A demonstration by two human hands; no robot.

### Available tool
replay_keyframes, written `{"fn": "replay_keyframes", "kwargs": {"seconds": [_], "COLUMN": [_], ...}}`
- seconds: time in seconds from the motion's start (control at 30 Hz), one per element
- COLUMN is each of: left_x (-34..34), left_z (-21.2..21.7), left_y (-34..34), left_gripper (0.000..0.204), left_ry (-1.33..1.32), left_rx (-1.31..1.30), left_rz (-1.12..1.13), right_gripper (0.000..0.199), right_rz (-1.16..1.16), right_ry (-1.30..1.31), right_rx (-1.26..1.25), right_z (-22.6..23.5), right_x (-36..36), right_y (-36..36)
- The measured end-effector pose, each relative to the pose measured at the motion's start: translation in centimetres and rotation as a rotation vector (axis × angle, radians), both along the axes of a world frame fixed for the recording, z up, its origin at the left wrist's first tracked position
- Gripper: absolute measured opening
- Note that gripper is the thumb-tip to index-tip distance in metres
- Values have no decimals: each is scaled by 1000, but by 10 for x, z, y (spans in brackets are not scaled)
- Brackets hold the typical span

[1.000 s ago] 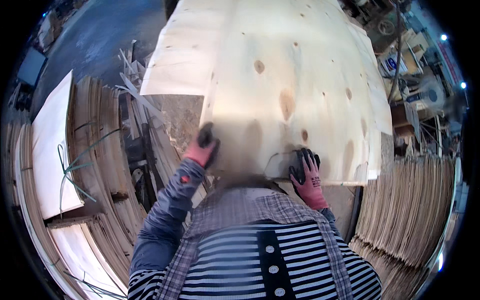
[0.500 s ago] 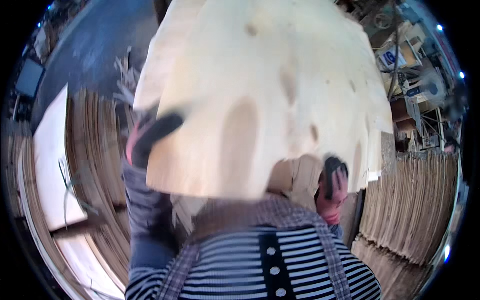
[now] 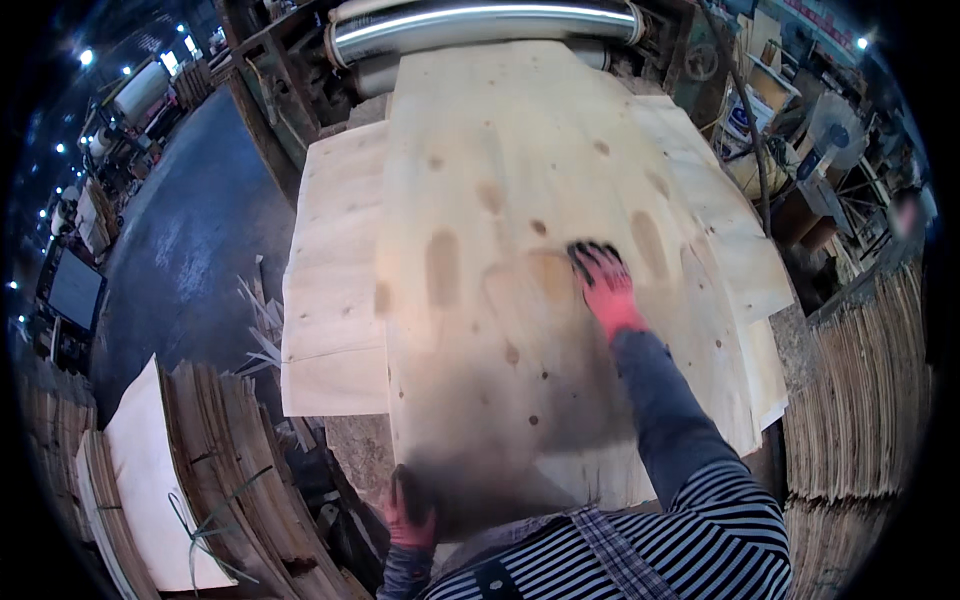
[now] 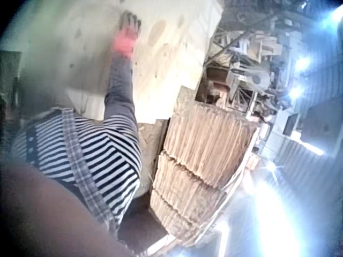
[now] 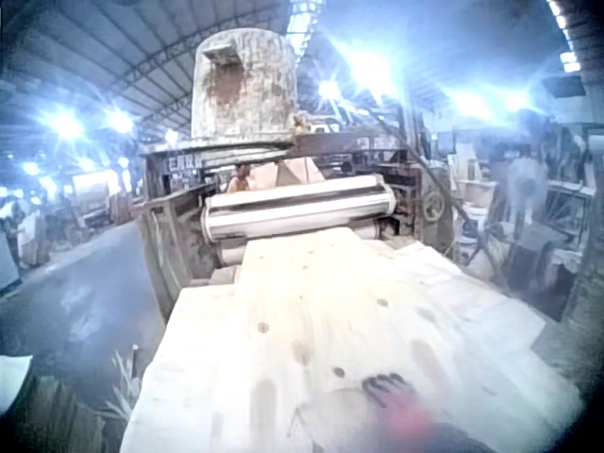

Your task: The person feeds large, thin wood veneer sheets into a roller machine, then stacks the processed sheets on a pile. The person uses a long metal rod to adjust the roller mechanism and continues stacking the veneers.

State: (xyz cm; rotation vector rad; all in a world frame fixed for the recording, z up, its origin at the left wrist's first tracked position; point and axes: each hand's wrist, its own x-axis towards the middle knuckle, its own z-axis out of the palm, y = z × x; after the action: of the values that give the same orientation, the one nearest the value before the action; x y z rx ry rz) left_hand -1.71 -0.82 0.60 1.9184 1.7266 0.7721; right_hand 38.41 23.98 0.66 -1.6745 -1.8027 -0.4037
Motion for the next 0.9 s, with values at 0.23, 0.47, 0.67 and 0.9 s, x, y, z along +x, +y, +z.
{"fn": "replay_keyframes", "kwargs": {"seconds": [0.23,0.47,0.67,0.9], "left_x": [1,-31,-49,-53], "left_z": [-9,-43,-6,-85], "left_y": [5,30,69,59], "left_gripper": [89,87,63,64], "left_ry": [26,-152,-402,84], "left_rx": [-455,-522,-717,-362], "left_rz": [282,247,-65,108], "right_gripper": [53,58,61,78], "right_rz": [46,80,83,-7], "right_ry": [-22,148,147,-110], "right_rx": [-186,-523,-605,-674], "right_z": [58,37,28,-3], "right_x": [-47,-48,-50,-75], "right_y": [-20,-199,-306,-340]}}
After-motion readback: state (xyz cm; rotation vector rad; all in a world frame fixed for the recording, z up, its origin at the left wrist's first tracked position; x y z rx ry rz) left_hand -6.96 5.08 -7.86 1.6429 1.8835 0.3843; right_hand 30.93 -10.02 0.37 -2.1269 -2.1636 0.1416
